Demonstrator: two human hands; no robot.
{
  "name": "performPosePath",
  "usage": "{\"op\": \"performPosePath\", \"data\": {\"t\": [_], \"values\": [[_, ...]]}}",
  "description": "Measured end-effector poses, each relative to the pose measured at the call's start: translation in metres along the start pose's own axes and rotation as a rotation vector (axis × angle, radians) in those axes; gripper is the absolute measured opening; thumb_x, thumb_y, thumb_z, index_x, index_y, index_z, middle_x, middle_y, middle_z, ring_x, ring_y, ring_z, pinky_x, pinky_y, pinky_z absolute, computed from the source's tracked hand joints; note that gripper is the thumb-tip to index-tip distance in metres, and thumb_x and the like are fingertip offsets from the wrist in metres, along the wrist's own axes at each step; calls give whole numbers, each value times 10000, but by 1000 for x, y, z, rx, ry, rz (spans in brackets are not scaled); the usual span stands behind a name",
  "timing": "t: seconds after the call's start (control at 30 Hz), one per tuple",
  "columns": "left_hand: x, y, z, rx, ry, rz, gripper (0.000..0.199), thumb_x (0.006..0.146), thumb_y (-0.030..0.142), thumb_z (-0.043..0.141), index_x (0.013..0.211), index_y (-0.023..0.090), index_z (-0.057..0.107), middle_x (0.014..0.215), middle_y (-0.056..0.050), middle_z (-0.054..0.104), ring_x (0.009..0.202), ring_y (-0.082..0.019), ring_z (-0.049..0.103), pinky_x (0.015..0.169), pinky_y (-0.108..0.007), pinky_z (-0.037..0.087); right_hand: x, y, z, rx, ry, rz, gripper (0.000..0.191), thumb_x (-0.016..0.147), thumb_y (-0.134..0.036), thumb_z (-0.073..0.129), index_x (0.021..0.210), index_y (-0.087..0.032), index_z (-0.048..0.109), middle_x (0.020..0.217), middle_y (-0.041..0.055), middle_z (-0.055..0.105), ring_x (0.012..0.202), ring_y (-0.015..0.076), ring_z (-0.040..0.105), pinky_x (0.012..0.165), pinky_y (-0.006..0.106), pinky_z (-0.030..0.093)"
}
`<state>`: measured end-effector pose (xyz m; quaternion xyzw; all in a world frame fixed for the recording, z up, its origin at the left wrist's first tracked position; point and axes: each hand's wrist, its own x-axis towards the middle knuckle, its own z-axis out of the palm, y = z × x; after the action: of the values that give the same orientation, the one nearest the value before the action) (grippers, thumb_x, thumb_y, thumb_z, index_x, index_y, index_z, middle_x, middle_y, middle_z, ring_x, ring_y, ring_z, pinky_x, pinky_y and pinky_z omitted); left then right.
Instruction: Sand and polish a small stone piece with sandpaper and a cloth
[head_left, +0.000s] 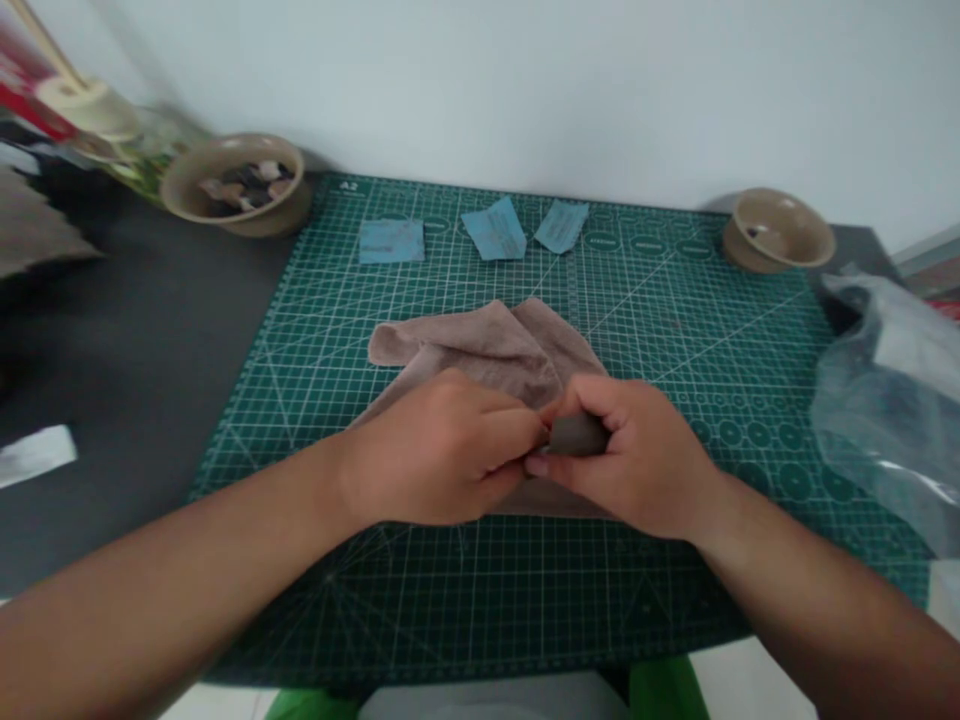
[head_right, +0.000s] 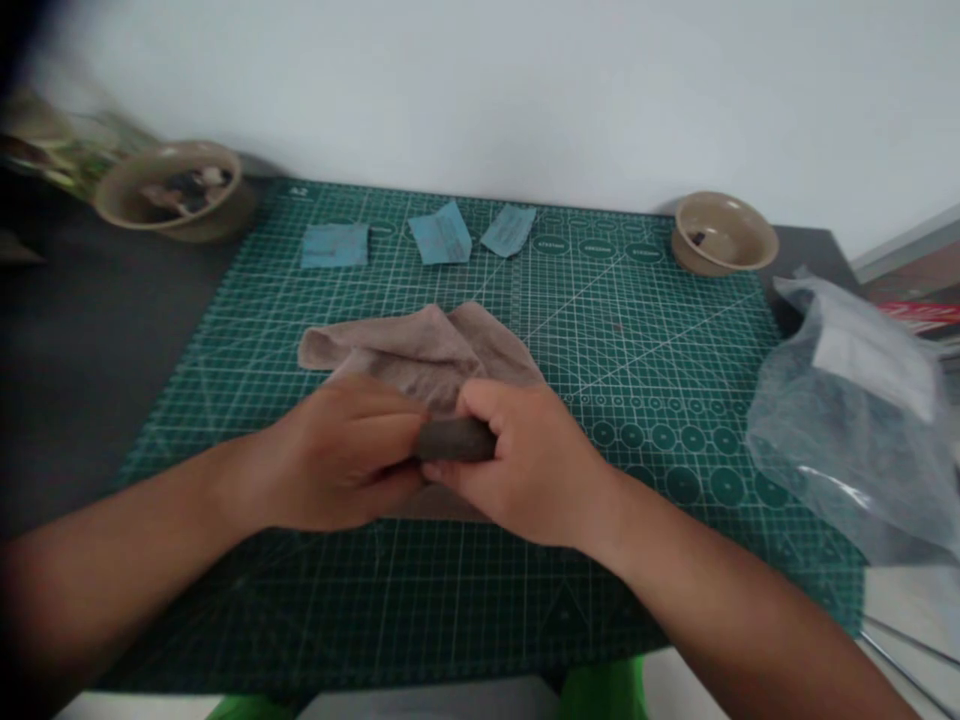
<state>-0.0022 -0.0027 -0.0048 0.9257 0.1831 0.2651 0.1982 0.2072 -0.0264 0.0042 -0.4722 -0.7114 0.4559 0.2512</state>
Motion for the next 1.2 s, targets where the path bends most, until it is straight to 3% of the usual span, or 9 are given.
{"op": "performPosePath", "data": {"t": [0.13, 0.33, 0.47, 0.57, 0.7, 0.77, 0.87, 1.03, 1.2], "values": [[0, 5, -4, -211, 138, -17, 104, 902, 156, 651, 818, 181, 594, 616, 38, 628, 518, -91, 564, 505, -237, 384, -3, 3, -3, 416, -182, 65, 288, 820, -391, 749, 773, -221, 522, 618, -48, 637, 399, 94, 498, 396, 225, 336], [-3, -5, 6, 227, -5, 101, 216, 922, 117, 507, 717, 169, 548, 592, 1, 569, 489, -122, 490, 483, -288, 270, -2, 4, 4, -205, 83, -127, 155, 744, -144, 722, 709, -190, 579, 711, 5, 695, 688, 167, 651, 600, 265, 434], [-2, 3, 0, -82, 116, -40, 119, 875, 112, 598, 781, 175, 564, 583, 33, 572, 500, -103, 533, 488, -255, 345, -2, 4, -2, 227, -60, 17, 292, 782, -350, 790, 740, -204, 541, 705, -13, 682, 494, 113, 567, 458, 235, 397], [-2, 8, -5, -211, 181, -29, 69, 876, 135, 658, 879, 176, 602, 639, 30, 639, 535, -95, 582, 512, -231, 407, -3, 5, -6, 433, -185, 14, 289, 814, -409, 765, 806, -214, 553, 701, -22, 681, 401, 97, 511, 390, 232, 370], [-3, 2, -1, 179, 41, 61, 202, 901, 111, 556, 710, 176, 556, 590, -8, 588, 511, -140, 533, 494, -306, 342, -3, 3, -2, -57, 39, -110, 182, 806, -251, 762, 767, -198, 593, 740, 9, 716, 669, 169, 669, 593, 277, 476], [-3, -1, 2, 204, 21, 33, 214, 894, 100, 539, 694, 175, 559, 578, -8, 574, 500, -141, 520, 486, -314, 325, -2, 2, -1, -163, 85, -127, 145, 810, -230, 755, 778, -194, 618, 761, 14, 732, 719, 180, 685, 638, 290, 489], [-1, 1, 0, -22, 110, -27, 106, 867, 95, 595, 793, 170, 608, 600, 23, 613, 511, -114, 552, 488, -274, 358, -3, 0, -4, 50, 50, -29, 254, 755, -268, 825, 718, -190, 586, 761, 18, 735, 659, 164, 673, 569, 261, 493], [1, 9, -7, -344, 159, -57, 122, 821, 100, 715, 807, 173, 618, 650, 34, 683, 510, -69, 596, 484, -198, 408, -6, 2, -8, 734, -220, 120, 265, 731, -198, 846, 755, -188, 582, 734, -9, 706, 436, 76, 548, 358, 171, 402], [2, 8, -7, -373, 153, -65, 123, 827, 137, 731, 781, 175, 624, 628, 26, 687, 481, -74, 595, 451, -193, 401, -6, 3, -6, 815, -235, 152, 257, 698, -122, 857, 753, -179, 612, 647, -29, 663, 436, 70, 547, 357, 145, 414]]}}
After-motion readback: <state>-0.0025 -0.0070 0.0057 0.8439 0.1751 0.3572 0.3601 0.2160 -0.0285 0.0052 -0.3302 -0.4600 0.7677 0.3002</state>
